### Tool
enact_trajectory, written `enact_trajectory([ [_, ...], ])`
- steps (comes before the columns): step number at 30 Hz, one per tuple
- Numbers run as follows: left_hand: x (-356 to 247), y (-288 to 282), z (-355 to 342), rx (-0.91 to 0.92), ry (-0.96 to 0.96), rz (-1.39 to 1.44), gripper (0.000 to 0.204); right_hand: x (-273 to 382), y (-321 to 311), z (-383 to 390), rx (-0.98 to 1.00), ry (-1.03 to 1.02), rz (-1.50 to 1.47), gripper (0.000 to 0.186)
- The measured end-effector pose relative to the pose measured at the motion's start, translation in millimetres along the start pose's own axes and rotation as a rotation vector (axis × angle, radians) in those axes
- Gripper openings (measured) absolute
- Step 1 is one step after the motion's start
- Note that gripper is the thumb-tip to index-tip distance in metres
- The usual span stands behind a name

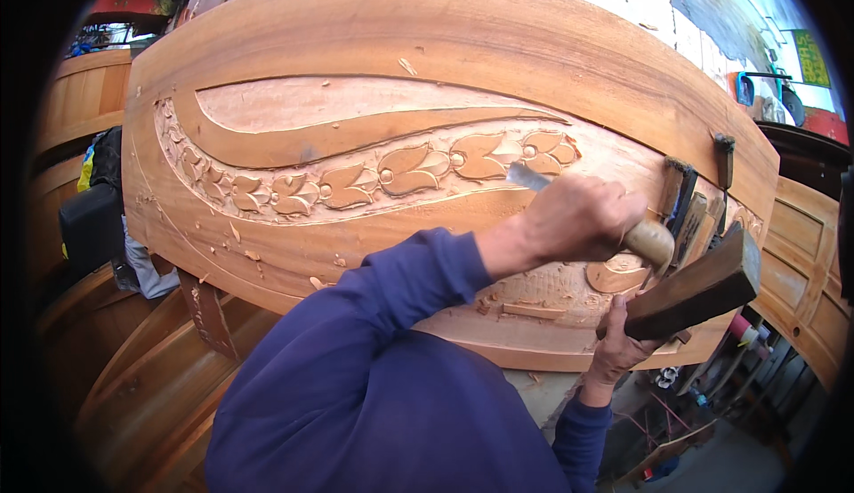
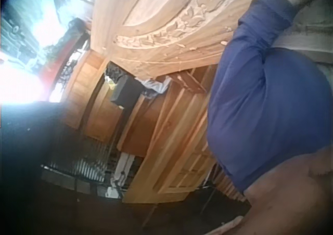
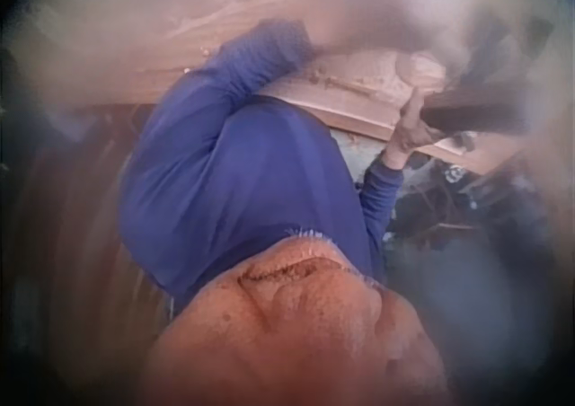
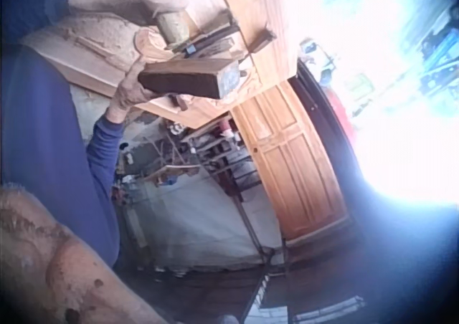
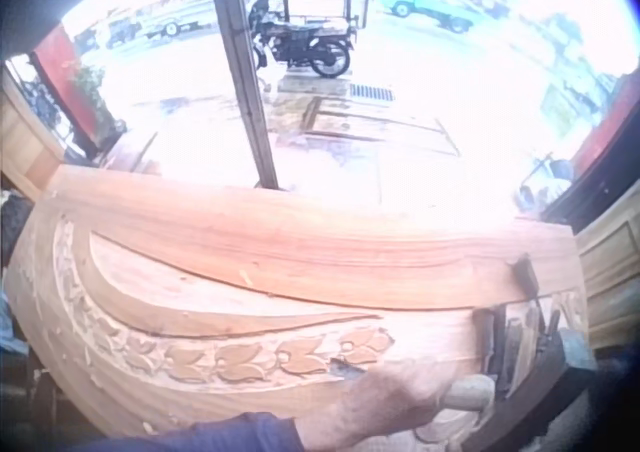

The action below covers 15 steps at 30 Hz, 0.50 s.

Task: The person carves decorative floral patterns into a large wooden panel using a chisel and a wooden mallet. The person strikes the chisel with the mallet to remove wood shavings and defines the details of the design.

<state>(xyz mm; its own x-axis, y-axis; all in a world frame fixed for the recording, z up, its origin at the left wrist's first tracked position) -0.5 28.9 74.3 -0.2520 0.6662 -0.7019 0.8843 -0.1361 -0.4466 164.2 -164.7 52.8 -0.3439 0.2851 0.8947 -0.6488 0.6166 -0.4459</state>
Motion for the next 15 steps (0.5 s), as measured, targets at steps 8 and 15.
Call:
enact_trajectory([
  [8,28.6,12.7,-13.2,0.008,-0.098,-0.081,0.017,26.2,-4.6,-15.8,-0.038,-0.063,0.012,0.063],
  [15,29.1,-2.2,-13.5,-0.089,-0.104,-0.055,0.026,27.3,5.5,-36.5,0.025,-0.072,0.058,0.068],
])
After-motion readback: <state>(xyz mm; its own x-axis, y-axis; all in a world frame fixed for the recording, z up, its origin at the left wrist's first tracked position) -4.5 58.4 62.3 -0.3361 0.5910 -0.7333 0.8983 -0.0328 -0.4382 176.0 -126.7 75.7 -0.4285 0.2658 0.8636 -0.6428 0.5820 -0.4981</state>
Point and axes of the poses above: each hand's wrist, its own z-axis away from the middle knuckle, its own y-axis out of the palm, x = y × z, the point moved 9 cm from there along -z, towards the middle knuckle, and after that the axes turned 2 degrees about -x, right-handed, at the moved point
